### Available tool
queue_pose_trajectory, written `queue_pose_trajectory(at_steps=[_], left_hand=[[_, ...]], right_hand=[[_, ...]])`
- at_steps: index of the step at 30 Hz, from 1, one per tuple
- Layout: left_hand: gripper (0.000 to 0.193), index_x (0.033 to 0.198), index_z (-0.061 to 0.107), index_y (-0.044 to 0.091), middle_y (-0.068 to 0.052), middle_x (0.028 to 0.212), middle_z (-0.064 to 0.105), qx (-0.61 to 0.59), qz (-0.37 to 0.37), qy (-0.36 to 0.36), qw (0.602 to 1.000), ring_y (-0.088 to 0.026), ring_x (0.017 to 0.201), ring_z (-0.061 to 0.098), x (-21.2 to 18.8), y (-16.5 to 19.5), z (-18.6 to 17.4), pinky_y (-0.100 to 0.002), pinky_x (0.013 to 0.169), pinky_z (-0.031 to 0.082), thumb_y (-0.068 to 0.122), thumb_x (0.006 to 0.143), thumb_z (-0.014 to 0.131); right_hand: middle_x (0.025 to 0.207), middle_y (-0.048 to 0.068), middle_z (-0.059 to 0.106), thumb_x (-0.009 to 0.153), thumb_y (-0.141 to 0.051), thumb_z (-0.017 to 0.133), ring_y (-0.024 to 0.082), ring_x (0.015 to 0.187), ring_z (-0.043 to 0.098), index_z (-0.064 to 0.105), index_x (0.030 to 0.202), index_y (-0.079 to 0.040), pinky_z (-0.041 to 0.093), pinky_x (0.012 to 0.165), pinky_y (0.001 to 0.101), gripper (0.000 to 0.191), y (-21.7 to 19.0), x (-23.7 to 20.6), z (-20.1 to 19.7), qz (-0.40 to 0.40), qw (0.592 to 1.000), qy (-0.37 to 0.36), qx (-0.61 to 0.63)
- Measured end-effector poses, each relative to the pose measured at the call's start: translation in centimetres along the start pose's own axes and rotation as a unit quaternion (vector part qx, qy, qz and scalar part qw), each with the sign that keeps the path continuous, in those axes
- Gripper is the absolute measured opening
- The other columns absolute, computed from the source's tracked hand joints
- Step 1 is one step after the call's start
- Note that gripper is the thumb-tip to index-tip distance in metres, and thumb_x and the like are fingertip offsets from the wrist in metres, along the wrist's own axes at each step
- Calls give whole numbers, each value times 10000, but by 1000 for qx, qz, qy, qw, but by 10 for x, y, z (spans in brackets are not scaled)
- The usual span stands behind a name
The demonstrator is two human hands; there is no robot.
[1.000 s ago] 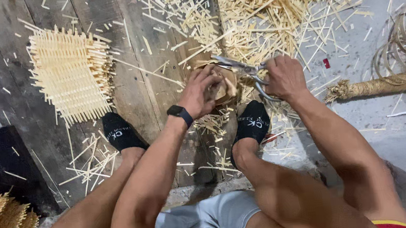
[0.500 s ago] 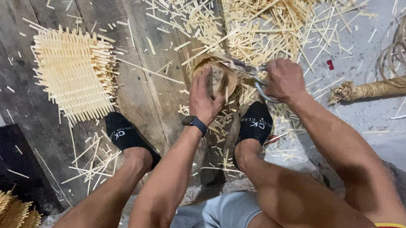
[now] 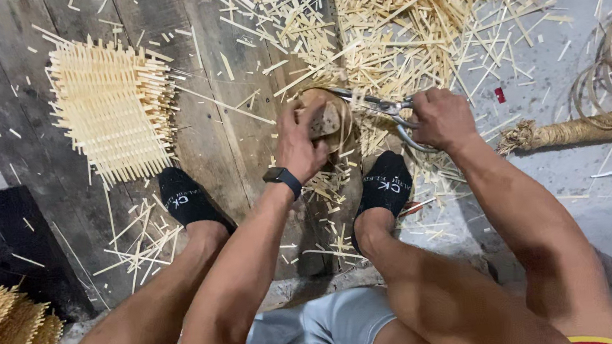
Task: The person places a circular bamboo frame onto a woven bamboo mat, trims the protruding edges with shears, and secures the frame with a thin bamboo strip. This process is repeated for multiple units on a wooden work surface.
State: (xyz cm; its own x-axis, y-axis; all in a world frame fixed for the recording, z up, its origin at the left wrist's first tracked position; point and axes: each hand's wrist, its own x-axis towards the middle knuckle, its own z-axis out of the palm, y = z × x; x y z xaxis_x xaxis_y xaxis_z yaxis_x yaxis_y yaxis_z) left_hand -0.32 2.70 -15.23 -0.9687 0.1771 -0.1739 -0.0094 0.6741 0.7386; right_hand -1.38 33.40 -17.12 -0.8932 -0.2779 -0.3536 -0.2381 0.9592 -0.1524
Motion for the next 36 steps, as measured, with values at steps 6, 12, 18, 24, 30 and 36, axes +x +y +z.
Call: queue_pose_trajectory(at_steps=[6,12,18,24,30,36], left_hand=[[809,1470,581,247,-217,1452,440,13,46,20,999,-430,1369,474,-3,4,9,-498,1189,440,-29,730,758],[773,1416,618,299,-289,1467,370,31,-35,-7,999,-512,1380,375,-4,10,7,-527,1092,438,60,706,810],[602,1346,676,281,-308,1483,326,9,-5,13,1000,-520,1373,359,-5,22,16,-577,1154,362,246,771,850],[629,1267,740,235,-218,1503,343,43,73,-21,996,-494,1432,312,-3,14,7,-553,1212,356,71,660,752],[494,1157,793,211,-189,1515,342,14,80,2,997,-454,1440,325,-1,16,5,-536,1243,294,64,687,762],[524,1150,786,222,-190,1538,342,16,80,-68,994,-424,1433,297,5,10,-1,-518,1249,281,66,650,769]], right_hand=[[819,186,600,630,-437,753,317,749,612,647,935,16,556,689,450,557,-11,7,11,-32,991,131,-26],[947,152,604,953,-282,628,281,888,609,629,1112,-40,540,768,450,289,-8,11,14,37,995,-88,-17],[855,173,589,722,-425,770,306,806,597,642,968,-9,526,714,454,500,-10,10,10,7,999,30,-26],[953,174,618,903,-417,691,318,853,642,637,1126,-31,561,741,465,449,-9,13,1,55,992,-109,20],[895,219,640,732,-498,797,352,819,661,667,999,21,552,729,478,598,-2,6,1,1,999,29,-19],[898,165,678,830,-386,765,351,804,672,726,1072,-82,540,709,497,391,-15,11,-1,15,998,32,61]])
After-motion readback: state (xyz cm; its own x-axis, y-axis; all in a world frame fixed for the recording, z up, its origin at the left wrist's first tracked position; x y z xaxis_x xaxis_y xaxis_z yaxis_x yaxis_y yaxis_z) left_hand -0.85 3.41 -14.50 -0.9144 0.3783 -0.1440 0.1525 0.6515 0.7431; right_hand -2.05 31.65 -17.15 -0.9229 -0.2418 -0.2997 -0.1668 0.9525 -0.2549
